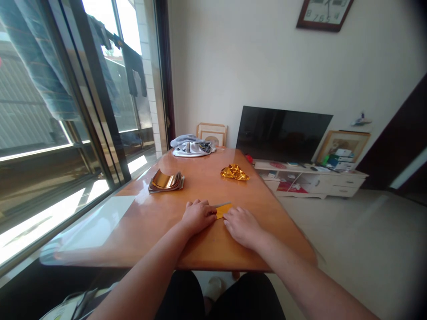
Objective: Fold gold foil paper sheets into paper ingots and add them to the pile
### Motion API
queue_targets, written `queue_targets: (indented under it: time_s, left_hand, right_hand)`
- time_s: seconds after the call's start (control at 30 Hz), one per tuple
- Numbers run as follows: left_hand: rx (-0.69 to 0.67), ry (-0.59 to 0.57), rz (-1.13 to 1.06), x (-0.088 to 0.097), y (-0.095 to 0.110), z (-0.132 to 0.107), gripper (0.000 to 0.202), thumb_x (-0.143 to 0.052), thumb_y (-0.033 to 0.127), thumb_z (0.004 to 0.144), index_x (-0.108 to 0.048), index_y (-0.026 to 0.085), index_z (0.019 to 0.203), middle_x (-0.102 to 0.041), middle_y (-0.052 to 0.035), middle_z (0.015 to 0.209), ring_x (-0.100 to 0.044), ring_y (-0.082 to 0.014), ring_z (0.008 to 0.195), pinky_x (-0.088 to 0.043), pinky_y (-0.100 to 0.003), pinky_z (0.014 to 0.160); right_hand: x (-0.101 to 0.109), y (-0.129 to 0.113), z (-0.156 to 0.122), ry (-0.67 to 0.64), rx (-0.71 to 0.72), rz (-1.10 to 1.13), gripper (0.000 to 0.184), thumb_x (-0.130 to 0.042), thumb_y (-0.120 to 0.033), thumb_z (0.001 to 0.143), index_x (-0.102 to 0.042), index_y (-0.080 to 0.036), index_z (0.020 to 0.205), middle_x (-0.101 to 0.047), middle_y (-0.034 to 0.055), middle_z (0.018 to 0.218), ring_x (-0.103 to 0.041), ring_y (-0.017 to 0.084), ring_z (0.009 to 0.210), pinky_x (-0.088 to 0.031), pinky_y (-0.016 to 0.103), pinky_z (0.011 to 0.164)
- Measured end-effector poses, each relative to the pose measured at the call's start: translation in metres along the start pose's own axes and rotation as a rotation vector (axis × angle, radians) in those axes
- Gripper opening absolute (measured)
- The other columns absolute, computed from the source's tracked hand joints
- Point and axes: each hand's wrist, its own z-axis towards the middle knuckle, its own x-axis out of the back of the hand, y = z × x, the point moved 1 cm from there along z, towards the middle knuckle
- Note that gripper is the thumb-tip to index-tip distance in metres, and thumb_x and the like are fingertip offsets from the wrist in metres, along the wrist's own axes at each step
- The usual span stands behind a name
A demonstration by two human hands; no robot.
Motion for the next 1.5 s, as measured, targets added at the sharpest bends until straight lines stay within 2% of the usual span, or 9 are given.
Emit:
queue_targets:
  time_s: [0.2,0.43,0.6,0.77,0.9,1.0,1.2,1.5]
  left_hand:
    - [-0.029,-0.022,0.011,0.001,-0.003,0.001,0.028,-0.050,0.050,0.091,-0.073,0.038,0.101,-0.065,-0.0037,0.099,-0.056,-0.0261,0.096,-0.035,-0.040,0.083]
    - [-0.064,-0.046,0.032,0.007,-0.002,0.004,0.026,-0.050,0.047,0.091,-0.074,0.036,0.095,-0.065,-0.0033,0.096,-0.056,-0.0258,0.094,-0.034,-0.040,0.082]
    - [-0.094,-0.073,0.048,0.011,-0.001,0.007,0.024,-0.052,0.044,0.089,-0.074,0.034,0.089,-0.066,-0.0036,0.092,-0.057,-0.0251,0.092,-0.034,-0.039,0.082]
    - [-0.081,-0.076,0.042,0.011,-0.005,0.009,0.023,-0.053,0.032,0.084,-0.074,0.034,0.095,-0.069,-0.0027,0.093,-0.058,-0.0240,0.092,-0.035,-0.037,0.082]
    - [-0.082,-0.041,-0.022,0.008,-0.011,0.009,0.038,-0.050,0.019,0.080,-0.071,0.036,0.107,-0.072,-0.0004,0.098,-0.060,-0.0234,0.097,-0.036,-0.037,0.086]
    - [-0.071,-0.023,-0.117,0.007,-0.017,0.008,0.042,-0.049,0.014,0.079,-0.070,0.035,0.108,-0.074,0.0014,0.101,-0.061,-0.0224,0.098,-0.037,-0.036,0.087]
    - [-0.046,-0.003,-0.264,0.004,-0.023,0.008,0.036,-0.050,0.014,0.080,-0.069,0.030,0.105,-0.075,0.0020,0.099,-0.062,-0.0209,0.095,-0.039,-0.035,0.091]
    - [-0.048,-0.002,-0.213,0.005,-0.020,0.007,0.029,-0.056,0.016,0.075,-0.069,0.028,0.099,-0.074,0.0005,0.095,-0.060,-0.0239,0.096,-0.038,-0.037,0.088]
  right_hand:
    - [-0.003,0.024,-0.008,0.046,-0.093,-0.001,0.038,-0.036,-0.033,0.102,-0.071,-0.024,0.114,-0.068,0.0097,0.108,-0.056,0.024,0.104,-0.040,0.037,0.093]
    - [-0.004,0.042,-0.008,0.111,-0.188,0.043,0.030,-0.045,-0.030,0.098,-0.073,-0.022,0.095,-0.069,0.0089,0.100,-0.057,0.024,0.100,-0.041,0.035,0.091]
    - [-0.003,0.031,0.005,0.198,-0.071,0.180,0.026,-0.047,-0.019,0.094,-0.071,-0.023,0.103,-0.069,0.0066,0.106,-0.059,0.021,0.103,-0.042,0.030,0.093]
    - [-0.005,0.014,0.027,0.140,0.033,0.291,0.022,-0.049,-0.013,0.090,-0.068,-0.021,0.100,-0.070,0.0054,0.105,-0.061,0.018,0.100,-0.043,0.026,0.089]
    - [-0.002,0.008,0.033,0.075,0.033,0.308,0.015,-0.053,-0.018,0.090,-0.066,-0.022,0.097,-0.070,0.0039,0.100,-0.062,0.017,0.092,-0.044,0.026,0.083]
    - [0.003,0.008,0.032,0.060,0.081,0.285,0.012,-0.058,-0.026,0.090,-0.068,-0.023,0.097,-0.070,0.0031,0.100,-0.061,0.019,0.095,-0.044,0.028,0.085]
    - [0.001,0.011,0.036,0.008,0.128,0.238,0.023,-0.052,-0.037,0.098,-0.070,-0.025,0.105,-0.070,0.0046,0.104,-0.062,0.020,0.098,-0.045,0.030,0.089]
    - [-0.012,0.015,0.036,0.050,0.156,0.199,0.023,-0.050,-0.036,0.100,-0.069,-0.023,0.102,-0.069,0.0057,0.103,-0.060,0.021,0.099,-0.046,0.032,0.090]
